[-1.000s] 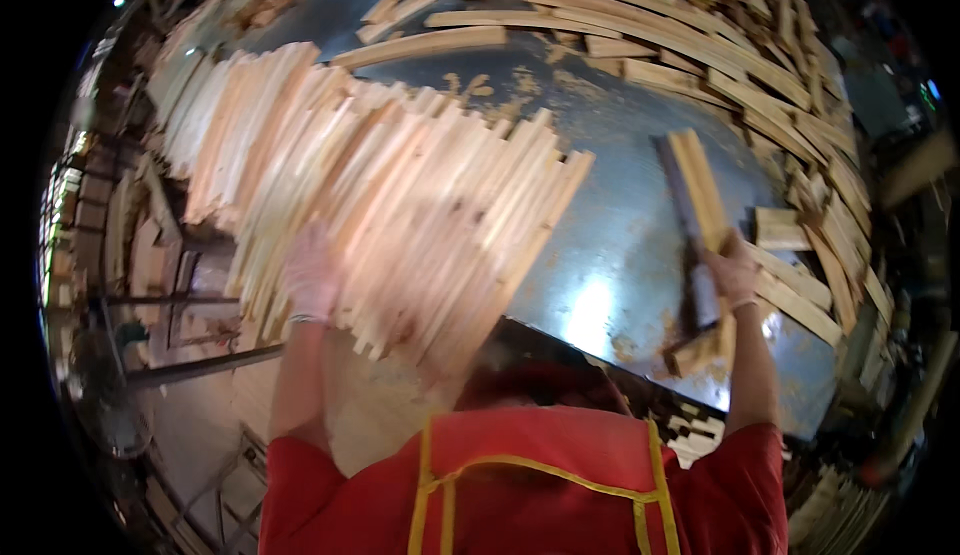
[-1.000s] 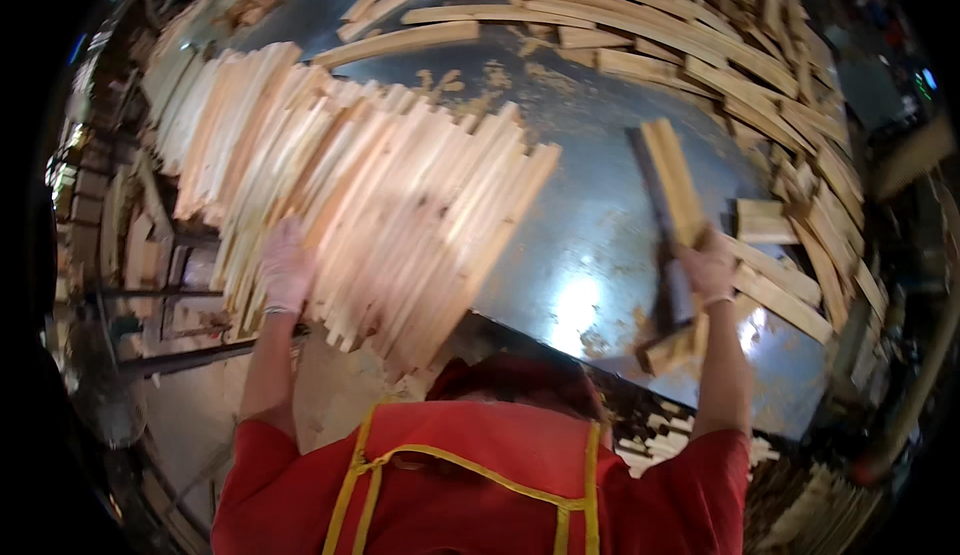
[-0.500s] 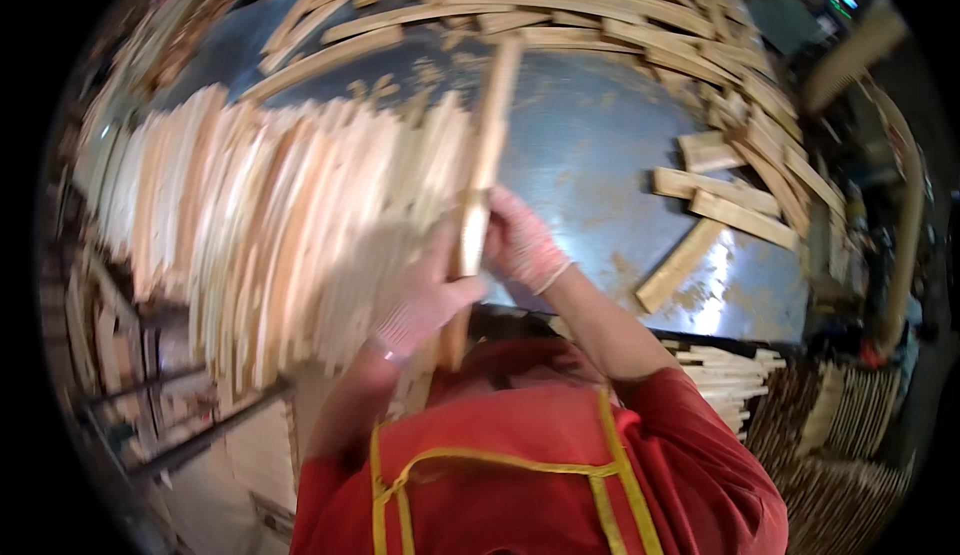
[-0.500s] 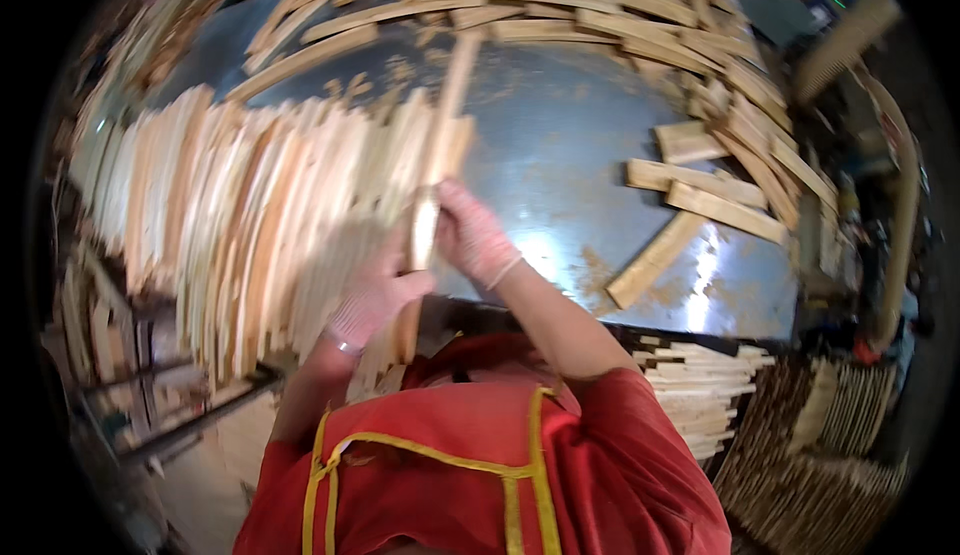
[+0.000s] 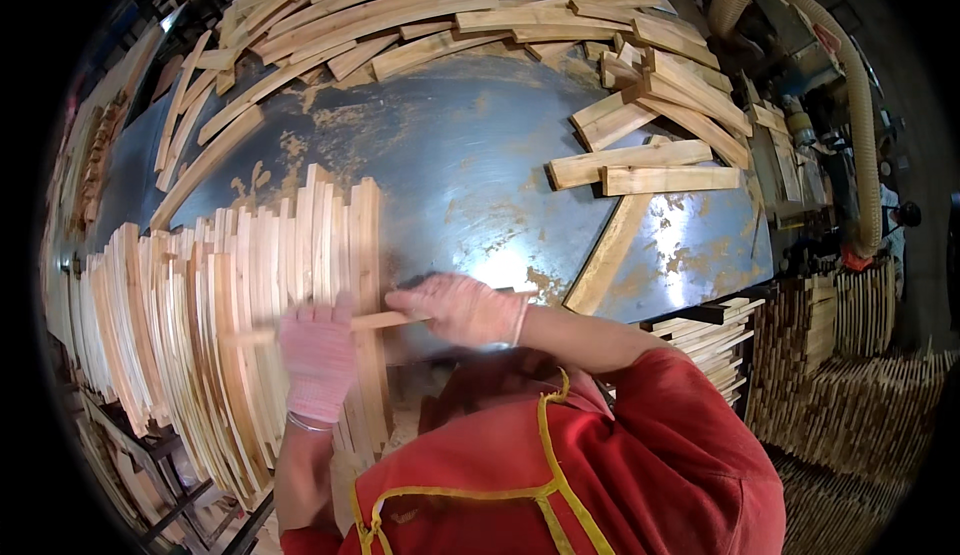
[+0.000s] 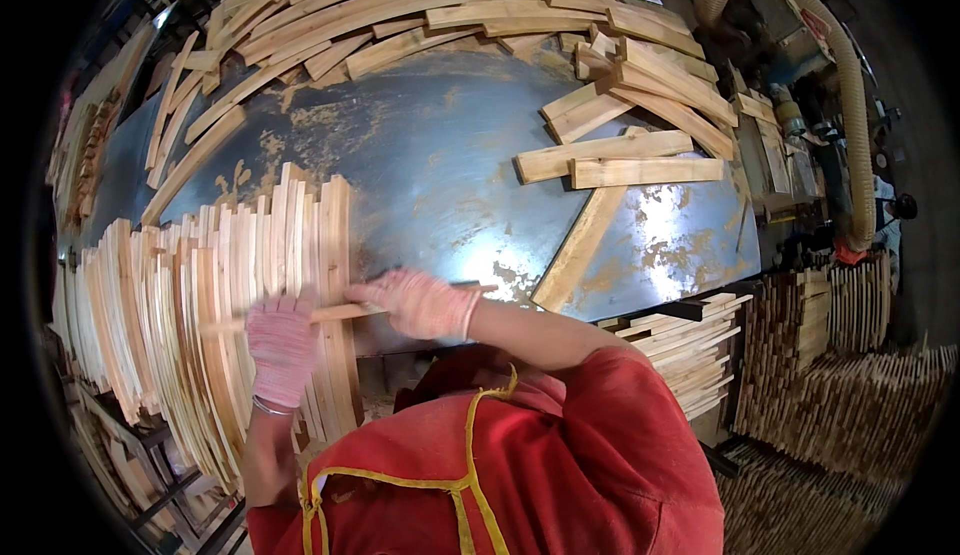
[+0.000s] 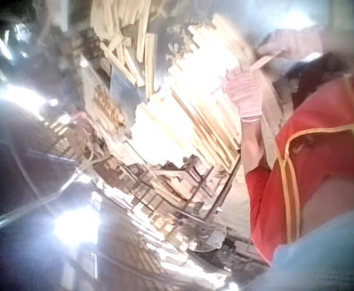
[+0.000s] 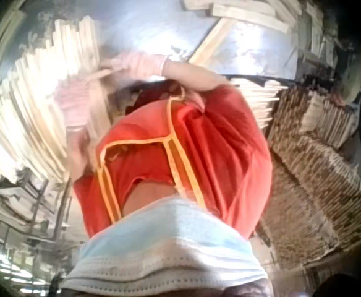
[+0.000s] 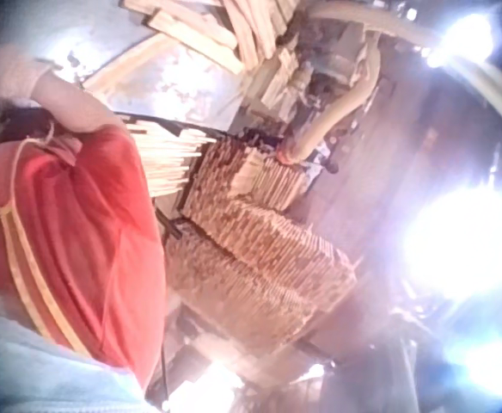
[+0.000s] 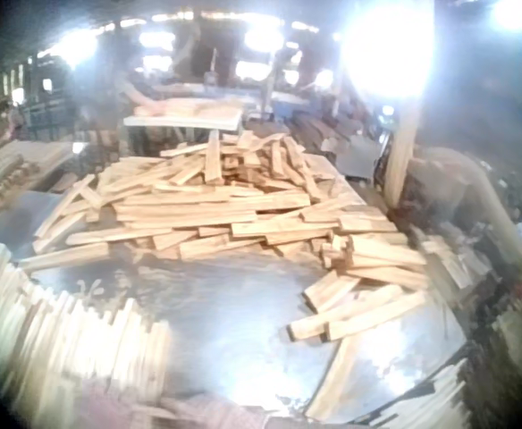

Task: The person picks up individual wooden planks from a large pile on a metal table and stacks them neatly on the left side. The person wears pink gloves and a red apron while sorting the wood pieces.

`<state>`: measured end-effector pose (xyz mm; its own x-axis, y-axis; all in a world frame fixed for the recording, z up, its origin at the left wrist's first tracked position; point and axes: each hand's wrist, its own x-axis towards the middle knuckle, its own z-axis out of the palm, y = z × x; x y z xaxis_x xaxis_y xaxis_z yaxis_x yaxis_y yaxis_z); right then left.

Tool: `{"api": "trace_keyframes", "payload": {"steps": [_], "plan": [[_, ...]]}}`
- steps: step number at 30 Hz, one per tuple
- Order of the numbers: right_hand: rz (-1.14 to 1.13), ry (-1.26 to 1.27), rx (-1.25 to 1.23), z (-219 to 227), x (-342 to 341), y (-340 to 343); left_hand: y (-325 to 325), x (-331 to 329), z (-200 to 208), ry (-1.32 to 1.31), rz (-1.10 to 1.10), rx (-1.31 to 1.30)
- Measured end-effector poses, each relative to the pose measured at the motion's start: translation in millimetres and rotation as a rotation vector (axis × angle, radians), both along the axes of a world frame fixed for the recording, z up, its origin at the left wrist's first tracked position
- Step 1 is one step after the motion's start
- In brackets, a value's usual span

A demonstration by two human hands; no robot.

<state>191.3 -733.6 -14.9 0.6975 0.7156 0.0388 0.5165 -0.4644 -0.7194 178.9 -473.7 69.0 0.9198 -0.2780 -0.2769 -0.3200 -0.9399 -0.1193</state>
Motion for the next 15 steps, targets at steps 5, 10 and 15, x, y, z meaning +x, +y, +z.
{"api": "trace_keyframes", "payload": {"steps": [5,10,15], "plan": [[-0.653,-0.214,-0.264,23.2,73.7,-170.9,60.1,-23.6,-30.0,0.053,0.43,-0.186],[-0.789,-0.355,-0.758,-49.2,63.0,-363.7,166.5,-66.6,-49.6,-0.494,0.538,-0.135],[-0.762,-0.315,-0.976,-49.2,63.5,-344.7,240.3,-107.6,-64.4,-0.438,0.639,0.106]]}}
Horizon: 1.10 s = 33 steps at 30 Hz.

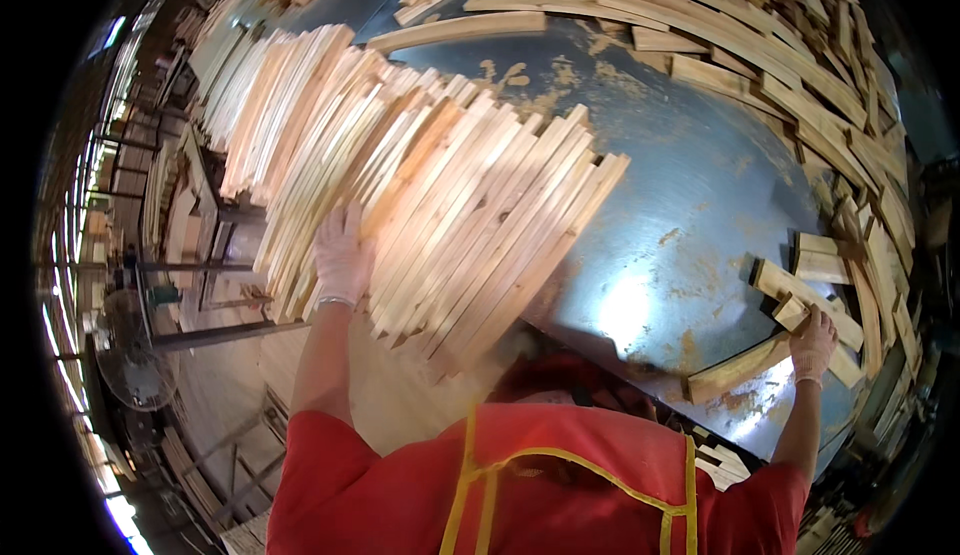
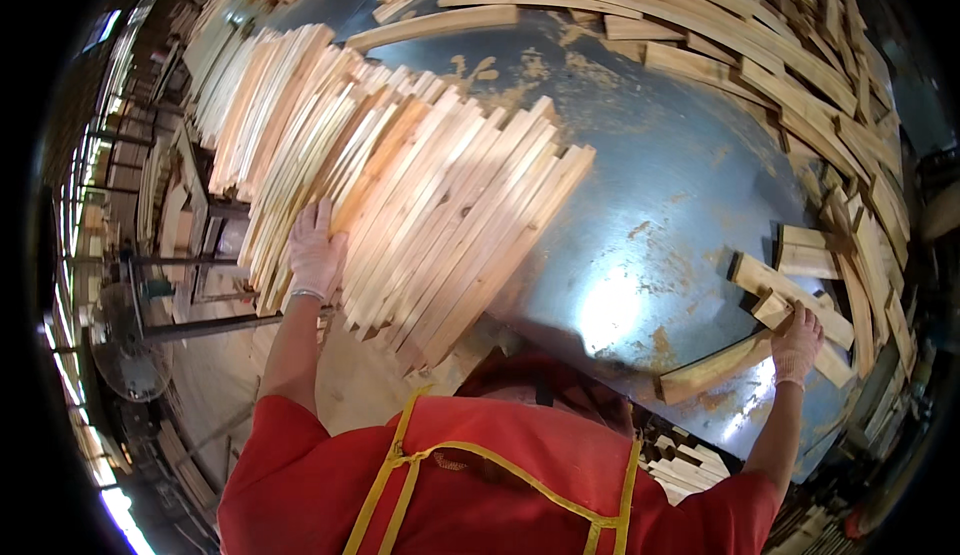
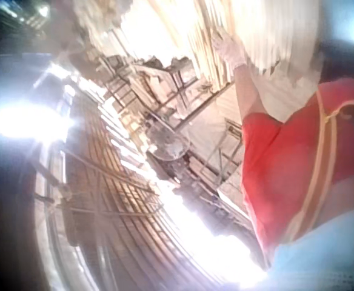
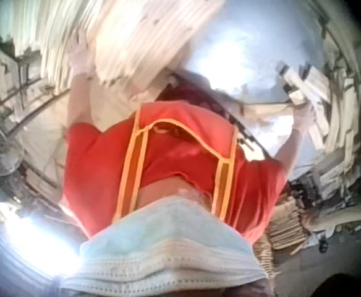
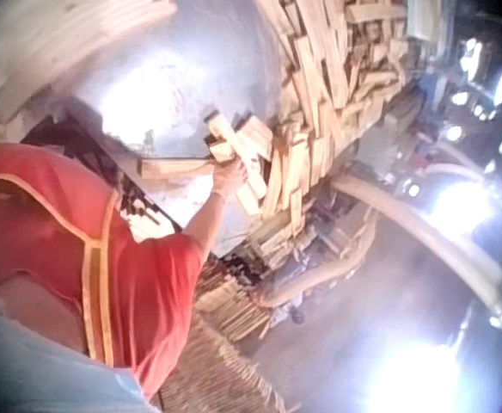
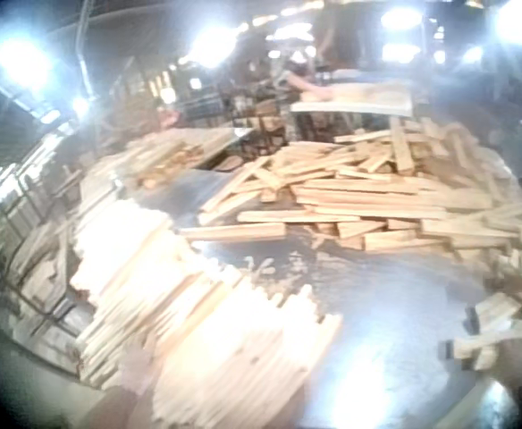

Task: The person picks up individual wooden planks from a large pile on a metal table and stacks them neatly on the left side. The person wears pink gloves and a red apron while sorting the wood pieces.

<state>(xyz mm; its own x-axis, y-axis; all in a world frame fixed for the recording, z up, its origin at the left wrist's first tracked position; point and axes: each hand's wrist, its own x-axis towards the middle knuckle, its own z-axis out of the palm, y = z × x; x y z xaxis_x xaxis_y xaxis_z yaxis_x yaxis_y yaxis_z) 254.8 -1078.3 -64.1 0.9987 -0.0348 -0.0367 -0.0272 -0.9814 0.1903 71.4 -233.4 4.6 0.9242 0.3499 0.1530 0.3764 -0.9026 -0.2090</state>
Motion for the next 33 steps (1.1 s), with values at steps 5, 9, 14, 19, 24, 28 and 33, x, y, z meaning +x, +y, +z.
{"api": "trace_keyframes", "payload": {"steps": [5,9,14,19,24,28,33], "plan": [[0.456,-0.221,0.291,83.0,-18.7,145.3,-69.1,39.8,8.7,0.107,-0.08,-0.243],[0.884,-0.154,0.483,138.9,-67.3,314.6,-163.0,59.4,55.1,0.275,-0.22,-1.648],[0.996,-0.217,0.705,129.5,-92.0,419.3,-179.9,53.7,21.5,0.512,-0.816,-1.328],[0.361,-0.351,0.422,35.3,-79.6,260.7,-124.2,11.8,63.6,0.304,-0.359,-1.087],[-0.682,0.109,0.258,9.6,-95.2,143.6,-18.4,-73.4,25.3,-0.123,-0.57,-0.435],[-0.798,0.048,0.46,3.4,-93.3,135.6,63.6,-145.1,-7.9,0.119,-0.172,-0.115],[-0.738,0.106,0.765,28.1,-112.8,182.3,18.8,-108.1,-17.4,0.103,-0.117,0.093]]}}
